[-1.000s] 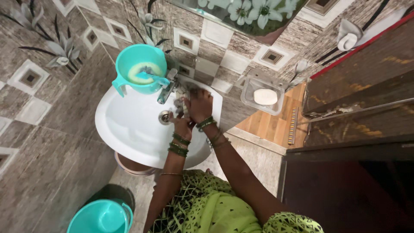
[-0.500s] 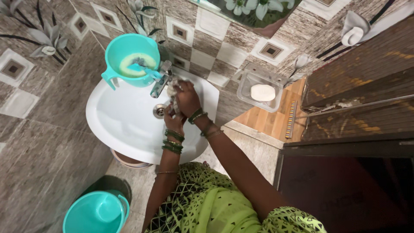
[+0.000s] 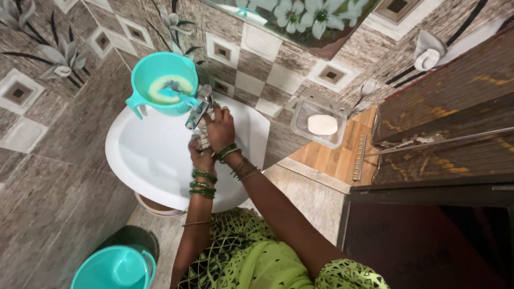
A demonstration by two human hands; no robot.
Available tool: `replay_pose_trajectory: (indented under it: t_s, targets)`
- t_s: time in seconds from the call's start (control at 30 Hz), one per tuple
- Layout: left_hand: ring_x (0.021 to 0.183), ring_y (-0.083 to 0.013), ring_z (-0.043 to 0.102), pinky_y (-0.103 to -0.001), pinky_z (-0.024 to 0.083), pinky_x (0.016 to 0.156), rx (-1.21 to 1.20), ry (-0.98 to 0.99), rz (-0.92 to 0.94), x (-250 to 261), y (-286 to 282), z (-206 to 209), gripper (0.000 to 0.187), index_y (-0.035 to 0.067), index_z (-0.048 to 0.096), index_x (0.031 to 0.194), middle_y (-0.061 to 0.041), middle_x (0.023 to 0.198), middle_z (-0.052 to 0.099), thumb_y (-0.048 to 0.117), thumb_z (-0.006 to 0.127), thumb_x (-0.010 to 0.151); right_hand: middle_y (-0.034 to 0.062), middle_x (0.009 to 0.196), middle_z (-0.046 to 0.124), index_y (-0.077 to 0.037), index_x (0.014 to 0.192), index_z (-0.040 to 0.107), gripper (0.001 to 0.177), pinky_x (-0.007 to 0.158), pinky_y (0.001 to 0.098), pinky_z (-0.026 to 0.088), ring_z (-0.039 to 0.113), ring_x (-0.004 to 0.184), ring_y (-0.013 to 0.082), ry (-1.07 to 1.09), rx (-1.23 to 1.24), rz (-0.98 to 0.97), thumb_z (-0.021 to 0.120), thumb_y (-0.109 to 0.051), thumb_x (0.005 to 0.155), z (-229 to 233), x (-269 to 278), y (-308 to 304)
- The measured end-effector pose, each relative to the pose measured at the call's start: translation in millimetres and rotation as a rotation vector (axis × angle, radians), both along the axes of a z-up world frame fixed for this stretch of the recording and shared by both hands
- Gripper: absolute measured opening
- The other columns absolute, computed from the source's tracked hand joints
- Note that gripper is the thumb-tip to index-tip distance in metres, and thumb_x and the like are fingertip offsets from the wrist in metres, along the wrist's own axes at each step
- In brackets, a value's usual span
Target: The person washes a small patterned cloth in a bathroom sink. They wet the cloth under running water, rub it with soap, rinse it thoroughly, and wring it out repeatedly.
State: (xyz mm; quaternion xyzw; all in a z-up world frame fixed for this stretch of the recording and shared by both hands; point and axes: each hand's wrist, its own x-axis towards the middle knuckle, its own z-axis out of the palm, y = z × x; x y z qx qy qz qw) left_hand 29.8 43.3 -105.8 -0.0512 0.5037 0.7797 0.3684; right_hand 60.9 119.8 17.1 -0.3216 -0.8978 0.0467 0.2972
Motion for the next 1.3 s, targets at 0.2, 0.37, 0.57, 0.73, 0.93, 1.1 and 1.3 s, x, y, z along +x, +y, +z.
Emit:
replay_pose_trajectory:
  t_s: [0.2, 0.37, 0.57, 0.73, 0.93, 1.1, 1.3]
  targets:
    - [0.099, -0.0237, 0.064, -0.036, 0.062, 0.074, 0.018, 0.070, -0.150, 23.4, 9.2, -17.1, 0.060, 0.010, 0.044, 0.139, -0.010, 0.121, 0.059, -0.012, 0.057, 0.084, 0.0257, 0.125, 0.056, -0.005, 0.125, 0.069, 0.039, 0.095, 0.0479, 0.049, 0.053, 0.112, 0.0412, -0.187, -0.084, -0.204, 0.060, -0.010, 0.087, -19.8, 38.4, 31.9]
    - [0.099, -0.0207, 0.063, -0.035, 0.060, 0.077, 0.016, 0.158, -0.003, 37.0, 27.0, -0.6, 0.060, 0.014, 0.042, 0.144, -0.011, 0.119, 0.058, -0.009, 0.062, 0.093, 0.0192, 0.132, 0.057, -0.008, 0.126, 0.067, 0.042, 0.096, 0.0476, 0.049, 0.055, 0.114, 0.0394, -0.020, -0.059, 0.019, 0.066, -0.015, 0.085, -19.4, 31.0, 51.0]
    - [0.097, -0.0249, 0.068, -0.039, 0.064, 0.075, 0.099, -0.123, -0.159, 17.7, 5.5, 35.9, 0.066, 0.011, 0.049, 0.150, -0.012, 0.121, 0.062, -0.013, 0.056, 0.089, 0.0179, 0.138, 0.054, -0.004, 0.133, 0.061, 0.061, 0.100, 0.0535, 0.044, 0.051, 0.122, 0.0406, -0.033, -0.060, 0.059, 0.073, -0.027, 0.078, -17.1, 26.5, 32.7]
    - [0.094, -0.0240, 0.071, -0.043, 0.066, 0.073, 0.012, -0.248, -0.165, 31.9, 5.5, 4.0, 0.060, 0.015, 0.044, 0.136, -0.009, 0.122, 0.063, -0.012, 0.051, 0.084, 0.0139, 0.153, 0.050, -0.012, 0.147, 0.056, 0.066, 0.120, 0.0504, 0.035, 0.044, 0.140, 0.0380, -0.215, 0.089, 0.002, 0.074, -0.025, 0.085, -25.6, 47.0, 19.6]
    - [0.091, -0.0270, 0.072, -0.041, 0.067, 0.073, -0.015, 0.183, -0.351, 30.6, -4.9, -17.0, 0.050, 0.002, 0.054, 0.120, -0.016, 0.108, 0.067, -0.007, 0.074, 0.076, 0.0209, 0.138, 0.055, -0.002, 0.135, 0.057, 0.074, 0.116, 0.0607, 0.028, 0.046, 0.132, 0.0421, -0.247, 0.000, -0.068, 0.078, -0.038, 0.074, 10.2, 63.3, 13.4]
    - [0.078, -0.0208, 0.074, -0.032, 0.059, 0.069, -0.448, 0.612, -0.737, 29.4, -32.8, 11.9, 0.042, 0.003, 0.072, 0.108, -0.009, 0.088, 0.077, 0.013, 0.087, 0.071, 0.0169, 0.125, 0.062, 0.000, 0.125, 0.066, 0.054, 0.123, 0.0501, 0.036, 0.052, 0.130, 0.0364, -0.345, 0.085, -0.066, 0.077, -0.031, 0.082, 3.5, 95.5, -10.9]
    - [0.080, -0.0203, 0.074, -0.035, 0.058, 0.071, -0.456, 0.810, -1.043, 11.1, -55.1, 38.7, 0.048, 0.009, 0.071, 0.120, -0.009, 0.092, 0.078, 0.013, 0.081, 0.073, 0.0128, 0.111, 0.066, -0.010, 0.109, 0.071, 0.033, 0.090, 0.0440, 0.055, 0.062, 0.112, 0.0329, -0.275, -0.321, 0.018, 0.073, -0.015, 0.077, 29.2, 130.8, -64.9]
